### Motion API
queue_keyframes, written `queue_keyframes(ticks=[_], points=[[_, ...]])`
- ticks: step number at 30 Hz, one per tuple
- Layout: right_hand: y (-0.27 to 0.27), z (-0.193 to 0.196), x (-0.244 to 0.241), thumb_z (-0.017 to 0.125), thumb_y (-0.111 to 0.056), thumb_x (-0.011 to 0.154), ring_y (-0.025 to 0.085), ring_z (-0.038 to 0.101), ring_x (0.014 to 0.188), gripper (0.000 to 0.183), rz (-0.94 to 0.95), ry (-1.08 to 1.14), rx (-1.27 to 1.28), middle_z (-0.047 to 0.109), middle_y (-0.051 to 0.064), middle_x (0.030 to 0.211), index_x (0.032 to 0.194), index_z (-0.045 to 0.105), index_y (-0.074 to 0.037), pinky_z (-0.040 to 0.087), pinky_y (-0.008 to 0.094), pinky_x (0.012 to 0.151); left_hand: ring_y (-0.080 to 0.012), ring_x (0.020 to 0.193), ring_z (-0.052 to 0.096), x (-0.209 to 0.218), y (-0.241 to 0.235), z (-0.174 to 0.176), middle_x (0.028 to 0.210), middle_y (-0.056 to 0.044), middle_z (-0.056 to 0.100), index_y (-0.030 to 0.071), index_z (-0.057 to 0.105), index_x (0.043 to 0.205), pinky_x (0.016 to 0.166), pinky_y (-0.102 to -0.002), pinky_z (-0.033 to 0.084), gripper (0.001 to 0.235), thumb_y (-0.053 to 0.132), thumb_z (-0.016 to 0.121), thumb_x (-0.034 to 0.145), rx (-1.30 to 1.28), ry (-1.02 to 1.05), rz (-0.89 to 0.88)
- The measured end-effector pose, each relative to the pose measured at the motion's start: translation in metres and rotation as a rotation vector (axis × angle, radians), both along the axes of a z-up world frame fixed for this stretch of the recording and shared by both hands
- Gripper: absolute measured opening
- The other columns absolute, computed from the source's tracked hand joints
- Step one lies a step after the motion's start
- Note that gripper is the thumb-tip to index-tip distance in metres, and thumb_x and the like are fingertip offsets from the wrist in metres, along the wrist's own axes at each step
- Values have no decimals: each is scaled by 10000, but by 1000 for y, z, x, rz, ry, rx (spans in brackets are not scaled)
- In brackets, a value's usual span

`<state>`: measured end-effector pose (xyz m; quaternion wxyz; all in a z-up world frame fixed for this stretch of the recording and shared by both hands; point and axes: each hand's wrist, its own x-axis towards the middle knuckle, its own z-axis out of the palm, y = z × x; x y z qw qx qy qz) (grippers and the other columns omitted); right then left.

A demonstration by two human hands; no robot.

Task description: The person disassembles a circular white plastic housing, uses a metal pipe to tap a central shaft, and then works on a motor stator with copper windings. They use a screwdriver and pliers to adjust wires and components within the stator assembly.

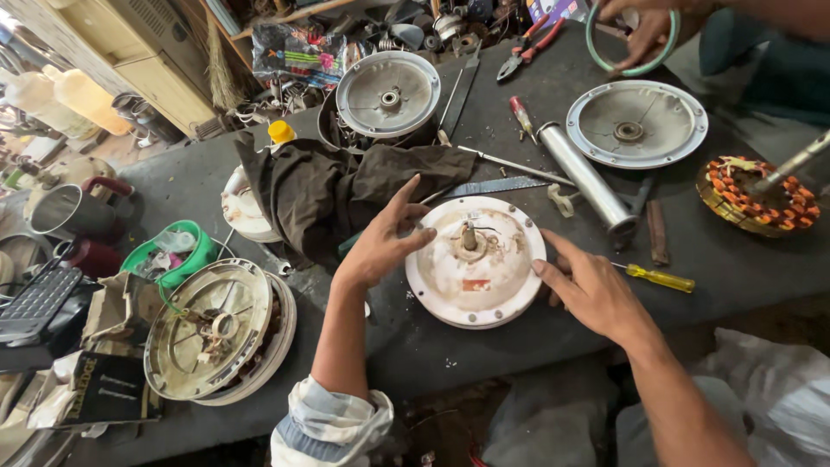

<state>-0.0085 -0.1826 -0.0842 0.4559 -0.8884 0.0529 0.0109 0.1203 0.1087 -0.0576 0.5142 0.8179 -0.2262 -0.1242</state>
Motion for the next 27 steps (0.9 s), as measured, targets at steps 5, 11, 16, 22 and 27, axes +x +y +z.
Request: queue_keyframes(ticks=[5, 11, 16, 22, 27], points=[[-3, -10, 2, 637, -346, 907, 149, 627, 552, 684, 29, 74, 316, 695, 89, 693, 1518, 456, -96, 495, 316, 502, -171, 974, 636, 2, 2, -3, 1404, -138, 627, 142, 305, 1614, 814, -312, 550, 904, 269, 766, 846, -82, 133, 1], [-9, -23, 7, 665, -236, 909, 118, 632, 638, 653, 104, 57, 618, 684, 57, 738, 1506, 474, -53, 515, 273, 573, -148, 1026, 633, 3, 2, -14, 1395, -145, 677, 109, 408, 1577, 860, -295, 533, 781, 262, 743, 889, -146, 102, 14], [-11, -31, 8, 680, -192, 907, 106, 626, 665, 649, 141, 21, 772, 674, 37, 756, 1504, 490, -24, 509, 260, 605, -163, 1108, 653, 4, 2, -15, 1368, -166, 692, 97, 433, 1561, 925, -304, 524, 739, 267, 731, 906, -144, 44, 13], [-7, -35, 9, 678, -181, 914, 106, 584, 610, 608, 47, 44, 559, 644, 36, 704, 1486, 526, -41, 498, 265, 556, -220, 1169, 634, -7, 4, -6, 1422, -162, 644, 109, 435, 1548, 956, -348, 515, 742, 298, 726, 893, -49, 84, 19], [-3, -25, 6, 649, -174, 955, 63, 594, 691, 565, 21, -80, 874, 688, 3, 911, 1481, 537, 0, 483, 228, 587, -232, 1338, 567, -7, 5, -9, 1486, -226, 599, 59, 433, 1563, 1116, -345, 445, 703, 258, 713, 949, -408, 173, -28]])
